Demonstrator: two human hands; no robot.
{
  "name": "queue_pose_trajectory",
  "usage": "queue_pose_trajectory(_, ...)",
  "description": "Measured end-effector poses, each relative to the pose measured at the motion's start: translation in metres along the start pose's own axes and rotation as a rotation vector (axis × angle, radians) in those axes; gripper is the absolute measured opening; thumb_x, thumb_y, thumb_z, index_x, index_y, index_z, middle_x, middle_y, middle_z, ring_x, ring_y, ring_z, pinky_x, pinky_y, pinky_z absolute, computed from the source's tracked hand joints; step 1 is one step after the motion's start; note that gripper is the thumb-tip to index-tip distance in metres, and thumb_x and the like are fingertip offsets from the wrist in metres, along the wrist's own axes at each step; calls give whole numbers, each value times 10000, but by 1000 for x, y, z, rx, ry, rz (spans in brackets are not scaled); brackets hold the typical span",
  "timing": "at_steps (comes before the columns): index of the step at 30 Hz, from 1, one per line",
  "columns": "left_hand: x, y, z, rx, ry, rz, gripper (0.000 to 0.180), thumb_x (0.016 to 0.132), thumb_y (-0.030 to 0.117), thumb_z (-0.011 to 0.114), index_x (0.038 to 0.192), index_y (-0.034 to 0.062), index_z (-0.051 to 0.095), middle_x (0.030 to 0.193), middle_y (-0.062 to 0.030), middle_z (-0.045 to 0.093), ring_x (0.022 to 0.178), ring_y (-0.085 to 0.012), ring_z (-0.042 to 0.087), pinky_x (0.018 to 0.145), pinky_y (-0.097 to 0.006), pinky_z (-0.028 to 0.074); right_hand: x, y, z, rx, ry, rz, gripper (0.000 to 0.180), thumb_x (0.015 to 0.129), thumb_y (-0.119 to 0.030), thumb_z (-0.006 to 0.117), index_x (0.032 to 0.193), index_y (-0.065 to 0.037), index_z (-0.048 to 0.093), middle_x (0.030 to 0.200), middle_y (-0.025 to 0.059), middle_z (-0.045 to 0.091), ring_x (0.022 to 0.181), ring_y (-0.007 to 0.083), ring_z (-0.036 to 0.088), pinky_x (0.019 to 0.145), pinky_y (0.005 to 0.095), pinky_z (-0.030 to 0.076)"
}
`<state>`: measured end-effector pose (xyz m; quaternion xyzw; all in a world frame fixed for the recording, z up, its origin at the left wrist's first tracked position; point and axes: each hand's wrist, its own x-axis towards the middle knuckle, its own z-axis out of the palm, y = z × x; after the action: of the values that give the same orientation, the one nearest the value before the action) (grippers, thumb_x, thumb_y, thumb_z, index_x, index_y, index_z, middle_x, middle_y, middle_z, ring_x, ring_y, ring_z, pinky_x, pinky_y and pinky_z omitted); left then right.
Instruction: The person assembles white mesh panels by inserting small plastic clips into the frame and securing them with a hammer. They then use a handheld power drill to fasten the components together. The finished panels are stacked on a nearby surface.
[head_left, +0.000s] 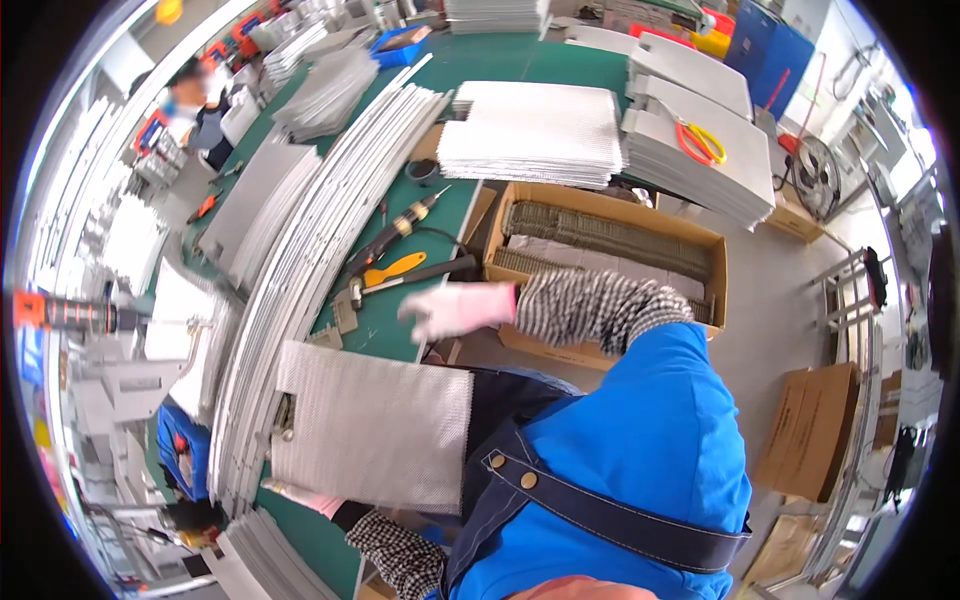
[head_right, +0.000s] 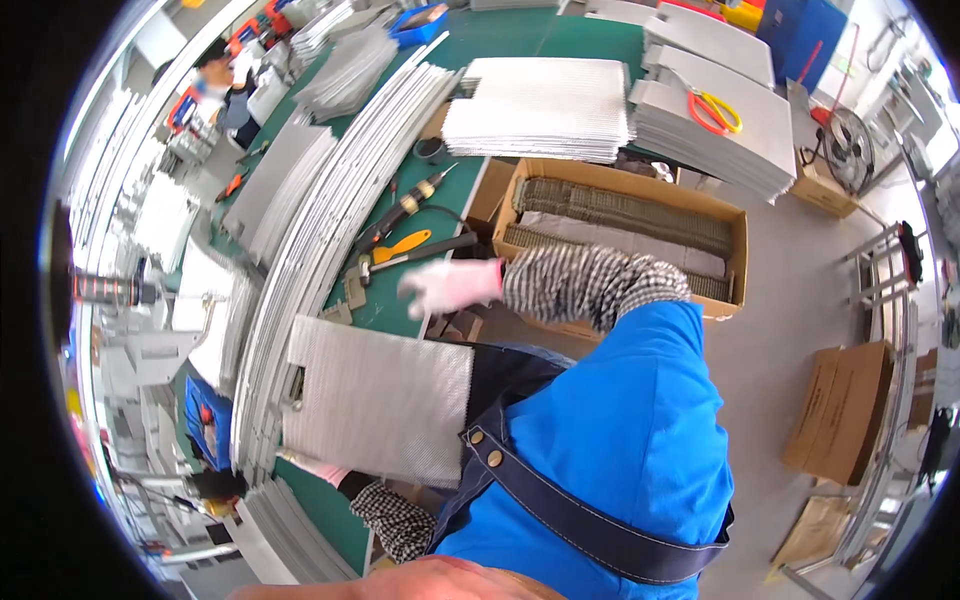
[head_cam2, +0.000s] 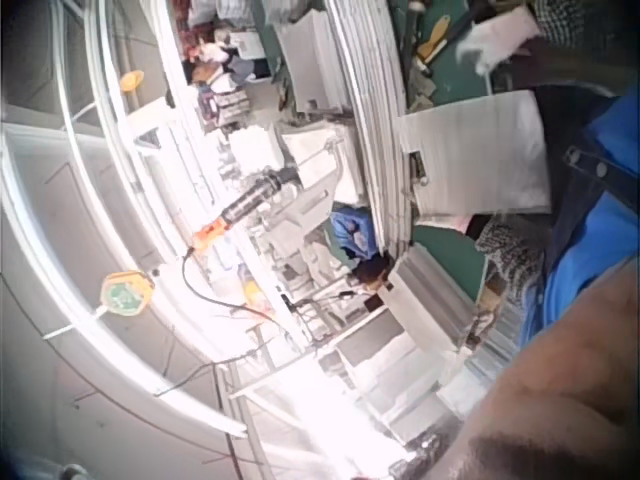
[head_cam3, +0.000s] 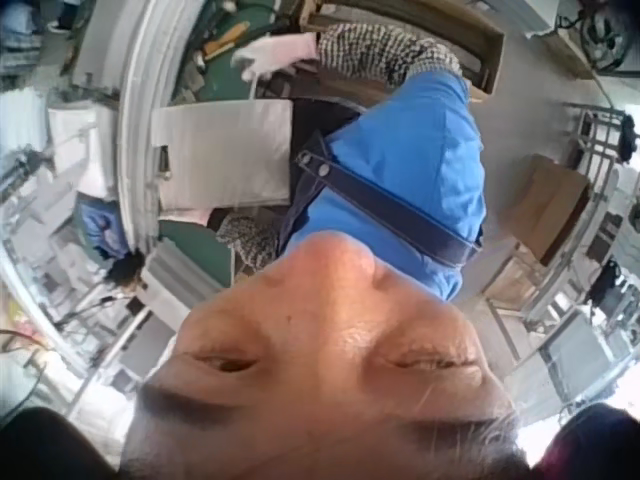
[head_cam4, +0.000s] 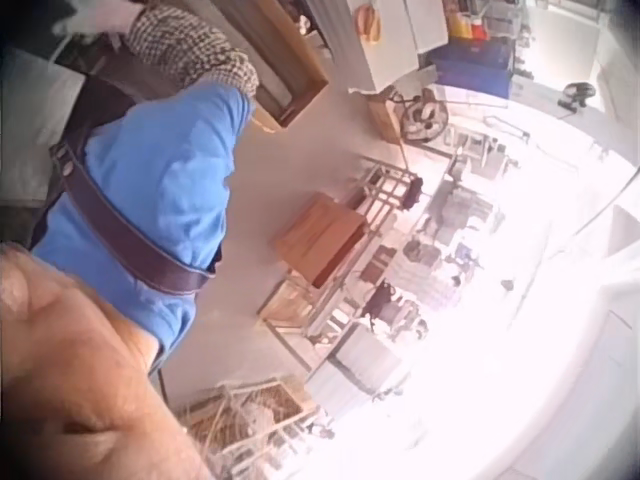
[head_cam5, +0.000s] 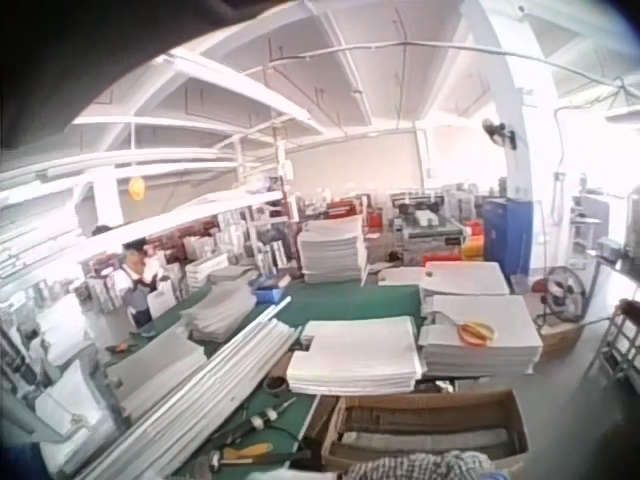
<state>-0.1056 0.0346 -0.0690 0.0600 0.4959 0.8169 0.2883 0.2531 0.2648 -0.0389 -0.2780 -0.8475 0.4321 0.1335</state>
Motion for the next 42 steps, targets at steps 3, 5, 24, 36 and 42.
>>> queue_pose_trajectory(3, 22, 29, -15, 140, 14, 140, 864, 991, 696, 218, 1616, 102, 174, 1676, -119, 146, 1540, -327, 120, 1234, -605, 72, -48, -13, -139, -177, 330, 141, 491, 895, -367, 649, 1248, -26, 635, 1142, 222, 682, 1123, 340, 655, 972, 419, 520)
queue_pose_trajectory(5, 37, 48, 4, 183, -14, 228, 878, 980, 699, 224, 1624, 108, 139, 1698, -107, 84, 1565, -322, 49, 1243, -617, 14, -90, 84, -241, -410, 765, -16, 404, 922, -284, 626, 1261, -64, 626, 1155, 185, 676, 1057, 315, 675, 972, 389, 519)
queue_pose_trajectory(24, -6, 126, 97, 175, -6, 456, 857, 985, 674, 270, 1606, 92, 170, 1690, -122, 111, 1553, -325, 89, 1244, -590, 49, -522, 410, -552, -385, 1218, 1387, 779, 910, -673, 523, 1227, 23, 669, 1268, 270, 642, 1245, 404, 595, 1051, 468, 450)
queue_pose_trajectory(36, -19, 133, 103, 122, -80, 476, 844, 989, 658, 299, 1595, 82, 189, 1685, -132, 128, 1546, -327, 114, 1244, -573, 72, -539, 405, -536, 171, 1365, 1071, 782, 819, -566, 738, 1364, -20, 609, 1394, 206, 602, 1283, 342, 568, 1056, 451, 431)
queue_pose_trajectory(42, -21, 119, 116, 116, -95, 477, 838, 990, 651, 313, 1590, 76, 199, 1683, -136, 136, 1543, -328, 127, 1244, -565, 83, -540, 396, -533, 724, 1471, 678, 773, 806, -522, 776, 1388, -45, 599, 1388, 156, 614, 1236, 301, 575, 1040, 394, 429)
